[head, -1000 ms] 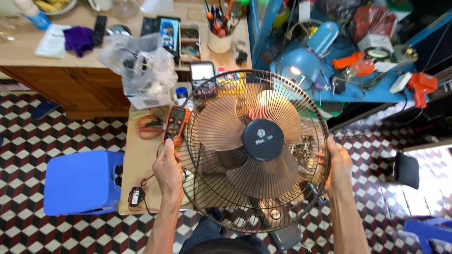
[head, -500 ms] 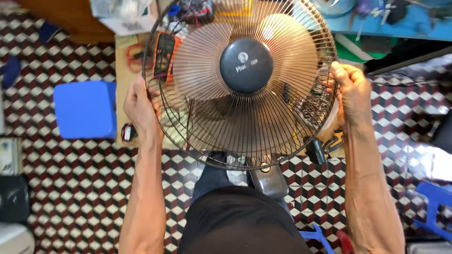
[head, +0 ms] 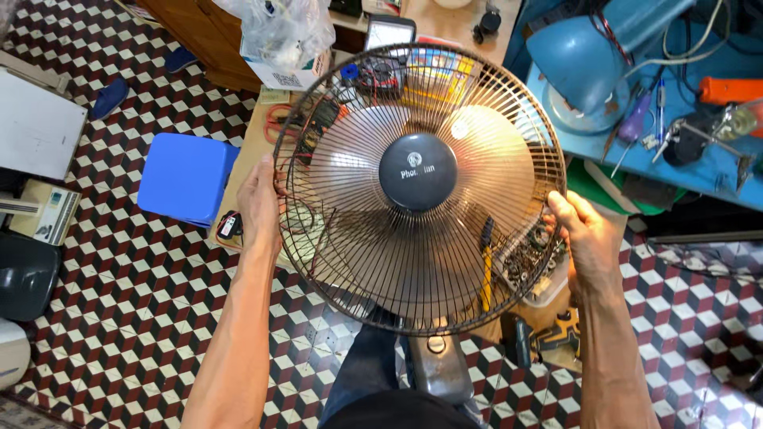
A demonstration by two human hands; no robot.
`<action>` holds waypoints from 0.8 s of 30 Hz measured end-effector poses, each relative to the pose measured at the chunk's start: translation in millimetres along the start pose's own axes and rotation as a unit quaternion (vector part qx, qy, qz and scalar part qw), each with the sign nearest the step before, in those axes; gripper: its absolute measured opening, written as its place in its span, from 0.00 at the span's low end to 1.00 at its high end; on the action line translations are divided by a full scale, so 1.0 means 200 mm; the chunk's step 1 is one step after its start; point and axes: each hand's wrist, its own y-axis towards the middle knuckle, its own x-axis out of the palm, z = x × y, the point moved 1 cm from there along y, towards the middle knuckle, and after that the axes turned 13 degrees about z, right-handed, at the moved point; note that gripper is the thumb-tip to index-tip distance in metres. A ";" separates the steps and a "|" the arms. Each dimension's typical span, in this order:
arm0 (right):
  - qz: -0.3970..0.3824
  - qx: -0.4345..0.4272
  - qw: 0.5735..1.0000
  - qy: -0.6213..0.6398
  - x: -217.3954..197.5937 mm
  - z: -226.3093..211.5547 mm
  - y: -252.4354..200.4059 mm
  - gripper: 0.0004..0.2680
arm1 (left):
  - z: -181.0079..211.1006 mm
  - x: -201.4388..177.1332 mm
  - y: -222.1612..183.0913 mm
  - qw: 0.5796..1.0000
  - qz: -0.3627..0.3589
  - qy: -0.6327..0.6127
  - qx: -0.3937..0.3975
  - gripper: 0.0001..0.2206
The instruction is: The person assembles a standing fan by attaching the front and rear wire cages to the fan head, securing them with a screw, and then plugging in the power cord. The person also tests the fan by turning it on and off.
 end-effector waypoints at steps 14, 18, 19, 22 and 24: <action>0.002 0.023 1.000 -0.007 -0.05 0.04 0.16 0.19 | 0.03 0.04 -0.09 0.999 0.042 0.028 0.017 0.24; 0.004 0.018 0.998 -0.058 -0.06 0.02 0.15 0.19 | 0.03 0.04 -0.05 0.998 0.029 0.051 -0.007 0.27; 0.004 0.021 0.998 -0.064 -0.06 0.01 0.14 0.19 | 0.03 0.03 -0.04 0.997 0.028 0.068 -0.015 0.28; 0.007 0.023 0.997 -0.068 -0.07 0.00 0.13 0.19 | 0.04 0.03 -0.01 0.994 0.028 0.100 -0.028 0.29; 0.003 0.018 0.998 -0.058 -0.07 0.00 0.13 0.19 | 0.04 0.03 0.00 0.993 0.027 0.113 -0.030 0.30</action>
